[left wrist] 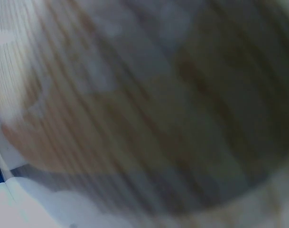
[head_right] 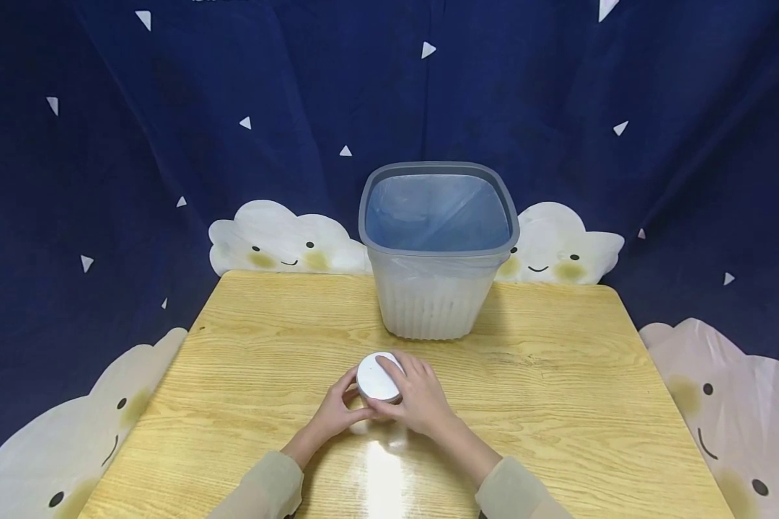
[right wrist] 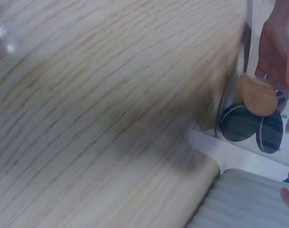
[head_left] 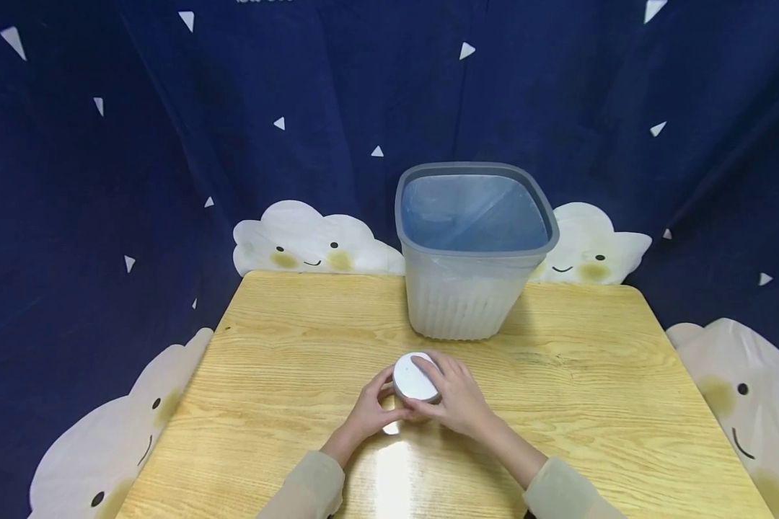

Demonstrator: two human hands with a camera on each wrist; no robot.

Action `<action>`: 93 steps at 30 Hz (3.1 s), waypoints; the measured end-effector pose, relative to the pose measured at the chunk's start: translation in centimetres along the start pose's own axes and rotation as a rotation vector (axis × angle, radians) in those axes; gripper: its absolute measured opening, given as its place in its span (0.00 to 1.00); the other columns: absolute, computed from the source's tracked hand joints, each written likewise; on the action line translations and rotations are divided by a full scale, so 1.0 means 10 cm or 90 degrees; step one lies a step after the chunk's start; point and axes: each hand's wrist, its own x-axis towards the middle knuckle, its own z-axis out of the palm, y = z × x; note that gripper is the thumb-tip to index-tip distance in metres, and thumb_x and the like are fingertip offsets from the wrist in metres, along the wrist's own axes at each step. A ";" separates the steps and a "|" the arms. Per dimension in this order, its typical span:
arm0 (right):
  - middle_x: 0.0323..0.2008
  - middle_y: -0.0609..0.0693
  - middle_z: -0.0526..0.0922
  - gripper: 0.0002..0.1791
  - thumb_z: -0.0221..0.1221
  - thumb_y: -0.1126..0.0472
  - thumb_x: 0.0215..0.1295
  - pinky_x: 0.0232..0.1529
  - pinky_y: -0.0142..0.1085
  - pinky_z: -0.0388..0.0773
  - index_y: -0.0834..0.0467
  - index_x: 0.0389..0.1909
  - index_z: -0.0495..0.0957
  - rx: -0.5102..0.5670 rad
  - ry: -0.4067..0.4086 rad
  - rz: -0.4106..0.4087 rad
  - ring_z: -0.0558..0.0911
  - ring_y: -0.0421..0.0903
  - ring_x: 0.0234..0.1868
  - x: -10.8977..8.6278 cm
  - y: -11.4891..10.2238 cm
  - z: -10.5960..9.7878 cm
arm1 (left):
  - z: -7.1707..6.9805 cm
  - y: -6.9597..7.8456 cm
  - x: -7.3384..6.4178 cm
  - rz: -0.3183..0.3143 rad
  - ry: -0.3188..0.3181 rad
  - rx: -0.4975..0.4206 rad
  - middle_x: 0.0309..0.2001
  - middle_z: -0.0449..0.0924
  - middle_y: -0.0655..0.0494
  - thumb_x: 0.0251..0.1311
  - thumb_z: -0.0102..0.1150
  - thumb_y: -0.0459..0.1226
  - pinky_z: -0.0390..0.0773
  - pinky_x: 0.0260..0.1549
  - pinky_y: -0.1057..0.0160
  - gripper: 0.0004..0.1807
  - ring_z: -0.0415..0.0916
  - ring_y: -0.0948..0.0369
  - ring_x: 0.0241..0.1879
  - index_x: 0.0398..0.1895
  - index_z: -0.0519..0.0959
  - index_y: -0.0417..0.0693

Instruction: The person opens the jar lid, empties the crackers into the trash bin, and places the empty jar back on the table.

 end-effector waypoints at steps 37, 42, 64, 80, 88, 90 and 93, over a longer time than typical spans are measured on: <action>0.61 0.56 0.66 0.37 0.53 0.36 0.55 0.56 0.55 0.65 0.49 0.63 0.63 0.041 -0.021 -0.069 0.68 0.56 0.58 0.09 0.19 -0.13 | 0.00 -0.02 0.01 0.013 -0.009 -0.008 0.62 0.64 0.44 0.42 0.70 0.33 0.70 0.55 0.54 0.44 0.64 0.51 0.59 0.65 0.59 0.41; 0.61 0.56 0.67 0.36 0.54 0.36 0.55 0.56 0.55 0.65 0.49 0.63 0.65 0.040 -0.013 -0.063 0.69 0.56 0.57 0.10 0.21 -0.16 | 0.00 -0.02 0.01 0.013 -0.005 -0.011 0.61 0.64 0.43 0.41 0.71 0.32 0.70 0.55 0.53 0.44 0.64 0.52 0.59 0.65 0.59 0.40; 0.61 0.57 0.66 0.38 0.57 0.38 0.52 0.57 0.59 0.61 0.51 0.63 0.64 0.032 0.027 -0.026 0.67 0.56 0.59 0.09 0.40 -0.30 | 0.00 -0.03 0.01 0.028 0.000 -0.017 0.57 0.67 0.35 0.39 0.71 0.30 0.71 0.54 0.50 0.45 0.64 0.42 0.58 0.63 0.59 0.33; 0.62 0.57 0.65 0.39 0.58 0.39 0.51 0.58 0.58 0.61 0.51 0.63 0.64 -0.005 0.036 0.001 0.66 0.56 0.59 0.01 0.52 -0.40 | 0.00 0.00 0.02 0.025 0.016 -0.027 0.55 0.69 0.36 0.37 0.72 0.30 0.72 0.53 0.52 0.44 0.66 0.40 0.55 0.61 0.61 0.32; 0.61 0.59 0.65 0.39 0.58 0.39 0.51 0.58 0.58 0.60 0.51 0.63 0.64 -0.008 0.046 0.017 0.66 0.58 0.59 -0.02 0.58 -0.44 | -0.01 0.01 0.03 -0.009 0.003 -0.040 0.58 0.67 0.38 0.37 0.73 0.31 0.69 0.56 0.51 0.46 0.63 0.43 0.58 0.63 0.61 0.35; 0.61 0.59 0.65 0.39 0.58 0.39 0.51 0.59 0.58 0.59 0.51 0.63 0.64 -0.006 0.051 0.018 0.66 0.58 0.59 -0.02 0.59 -0.45 | -0.01 0.01 0.03 -0.007 0.004 -0.040 0.58 0.67 0.38 0.37 0.73 0.31 0.69 0.56 0.51 0.46 0.64 0.43 0.58 0.63 0.60 0.35; 0.61 0.59 0.66 0.38 0.58 0.40 0.51 0.59 0.59 0.59 0.52 0.63 0.64 -0.007 0.060 0.019 0.67 0.58 0.58 -0.04 0.60 -0.47 | -0.01 -0.01 0.04 0.000 0.005 -0.039 0.57 0.68 0.37 0.36 0.73 0.31 0.70 0.55 0.50 0.46 0.64 0.42 0.57 0.63 0.60 0.34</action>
